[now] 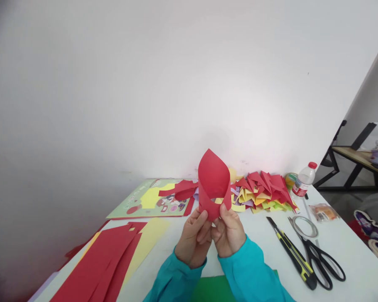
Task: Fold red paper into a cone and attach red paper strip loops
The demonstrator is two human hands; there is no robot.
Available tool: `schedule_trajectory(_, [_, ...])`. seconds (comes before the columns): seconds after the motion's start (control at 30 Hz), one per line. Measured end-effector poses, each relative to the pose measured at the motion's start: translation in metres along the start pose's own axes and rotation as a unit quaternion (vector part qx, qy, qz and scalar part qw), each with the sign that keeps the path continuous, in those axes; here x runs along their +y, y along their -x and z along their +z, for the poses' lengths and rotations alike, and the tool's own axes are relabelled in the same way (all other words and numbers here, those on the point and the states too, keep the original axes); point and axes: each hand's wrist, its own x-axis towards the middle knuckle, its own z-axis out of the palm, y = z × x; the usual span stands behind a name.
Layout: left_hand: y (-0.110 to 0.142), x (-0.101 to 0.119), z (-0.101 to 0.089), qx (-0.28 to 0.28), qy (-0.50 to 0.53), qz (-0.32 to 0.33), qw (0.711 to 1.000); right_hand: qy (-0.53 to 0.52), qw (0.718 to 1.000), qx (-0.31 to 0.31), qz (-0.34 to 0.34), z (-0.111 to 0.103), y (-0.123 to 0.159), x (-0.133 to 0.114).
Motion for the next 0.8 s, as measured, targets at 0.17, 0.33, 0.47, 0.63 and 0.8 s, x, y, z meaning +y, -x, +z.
schedule_trajectory(0.17, [0.000,-0.002,0.001,0.015,0.004,0.000,1.000,-0.006,1.000,0.017,-0.007,-0.003,-0.001,0.001])
schedule_trajectory(0.33, [0.001,-0.002,0.002,0.020,-0.039,0.033,0.998,0.021,0.999,0.017,-0.034,-0.007,-0.003,0.004])
schedule_trajectory(0.47, [0.003,-0.004,0.004,0.032,-0.114,0.066,0.991,0.045,0.997,-0.003,-0.056,-0.003,-0.002,0.005])
schedule_trajectory(0.63, [0.006,-0.004,0.010,0.071,-0.112,0.092,0.987,0.036,0.998,0.009,-0.058,0.003,0.000,0.005])
schedule_trajectory(0.8, [0.006,-0.004,0.008,0.068,-0.119,0.098,0.986,0.032,0.999,0.002,-0.038,0.003,0.001,0.003])
